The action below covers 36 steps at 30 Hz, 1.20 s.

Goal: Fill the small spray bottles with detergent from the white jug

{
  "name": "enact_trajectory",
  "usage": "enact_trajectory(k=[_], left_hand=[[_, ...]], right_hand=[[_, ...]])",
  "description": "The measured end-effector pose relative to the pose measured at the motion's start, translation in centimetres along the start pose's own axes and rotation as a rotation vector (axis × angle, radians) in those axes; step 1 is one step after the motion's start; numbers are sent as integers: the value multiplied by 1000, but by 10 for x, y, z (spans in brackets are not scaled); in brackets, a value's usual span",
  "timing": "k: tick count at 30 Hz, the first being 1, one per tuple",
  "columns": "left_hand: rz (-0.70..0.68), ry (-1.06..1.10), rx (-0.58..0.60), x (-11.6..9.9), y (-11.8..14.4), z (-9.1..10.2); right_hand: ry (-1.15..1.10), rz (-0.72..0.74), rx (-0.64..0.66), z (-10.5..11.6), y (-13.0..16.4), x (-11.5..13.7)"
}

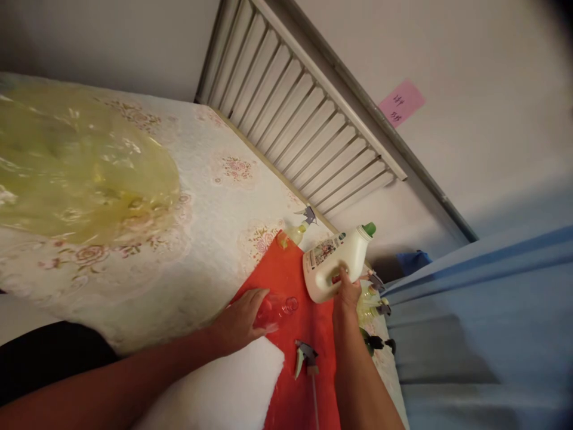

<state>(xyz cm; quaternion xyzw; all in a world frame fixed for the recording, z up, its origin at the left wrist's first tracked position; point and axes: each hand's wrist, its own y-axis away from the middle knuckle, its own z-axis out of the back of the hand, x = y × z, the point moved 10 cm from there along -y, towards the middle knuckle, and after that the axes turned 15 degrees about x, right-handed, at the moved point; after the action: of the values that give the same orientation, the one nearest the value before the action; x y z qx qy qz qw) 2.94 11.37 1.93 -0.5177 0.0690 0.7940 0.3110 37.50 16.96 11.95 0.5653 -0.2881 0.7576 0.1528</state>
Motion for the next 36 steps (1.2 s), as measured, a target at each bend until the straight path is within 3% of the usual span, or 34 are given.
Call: enact_trajectory(k=[4, 10, 18, 28, 36], left_hand=[[10, 10, 34, -1, -2, 0], [-14, 39, 44, -4, -1, 2], [-6, 33, 34, -4, -3, 4], [-46, 12, 23, -3, -4, 1], [-62, 16, 42, 0, -6, -1]], right_hand=[[5, 45, -50, 7, -8, 27], [-21, 111, -75, 26, -5, 87], [48, 56, 95, 54, 47, 155], [377, -230, 406, 91, 126, 165], [523, -302, 631, 86, 182, 176]])
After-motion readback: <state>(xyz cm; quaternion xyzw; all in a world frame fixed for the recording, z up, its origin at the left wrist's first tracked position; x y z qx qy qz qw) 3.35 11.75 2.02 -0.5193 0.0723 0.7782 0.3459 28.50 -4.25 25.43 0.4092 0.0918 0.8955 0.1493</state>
